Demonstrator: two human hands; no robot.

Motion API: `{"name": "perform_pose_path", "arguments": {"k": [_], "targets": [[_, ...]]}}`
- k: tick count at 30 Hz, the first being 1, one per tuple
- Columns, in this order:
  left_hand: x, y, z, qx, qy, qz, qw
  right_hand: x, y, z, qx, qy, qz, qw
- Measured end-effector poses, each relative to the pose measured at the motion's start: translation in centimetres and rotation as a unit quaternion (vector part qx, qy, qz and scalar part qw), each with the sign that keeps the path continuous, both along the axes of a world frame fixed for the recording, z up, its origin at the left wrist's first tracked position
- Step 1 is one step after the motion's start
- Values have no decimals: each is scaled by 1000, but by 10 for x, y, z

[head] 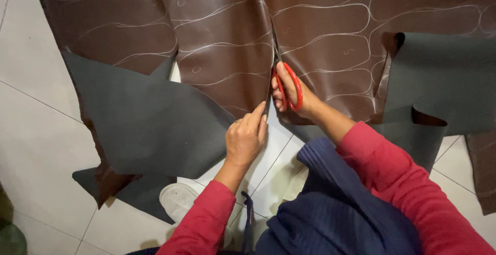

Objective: The person uses red-handled scissors to cut a large brown sheet of material laid on a tiled floor. They follow white chalk lines to separate the sheet into multiple pieces, occasionally repositioning the material and moving cut pieces aside.

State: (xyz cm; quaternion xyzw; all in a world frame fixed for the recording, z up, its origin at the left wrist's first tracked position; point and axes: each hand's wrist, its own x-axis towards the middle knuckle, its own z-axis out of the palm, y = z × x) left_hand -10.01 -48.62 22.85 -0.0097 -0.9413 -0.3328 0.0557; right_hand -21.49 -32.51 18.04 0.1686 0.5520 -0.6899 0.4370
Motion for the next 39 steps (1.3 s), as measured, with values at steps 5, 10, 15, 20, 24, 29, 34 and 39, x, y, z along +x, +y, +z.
{"name": "perform_pose_path", "arguments": {"k": [5,10,15,20,24,29,34,39], "targets": [[1,-2,-1,-6,-7,7,1000,-1,-1,5,-32,0,7,999],[3,-4,-2,-3,-13,8,1000,2,-1,4,-39,34,5,999],[3,-5,-4,-5,-2,6,1000,4,-6,-2,-15,22,-31,999],[2,-6,-4,-10,-10,5,1000,3,-9,-6,1,9,-43,999],[3,-6,-4,-2,-6,15,1000,3,-6,-2,-9,37,-30,999],[4,-8,-7,0,-6,19,1000,2,-2,3,38,49,-13,998],[5,-8,-7,-18,4,22,1000,-1,2,3,50,71,4,996],[5,-5,-2,-5,-11,19,1000,-14,-1,-1,42,37,-3,998]]}}
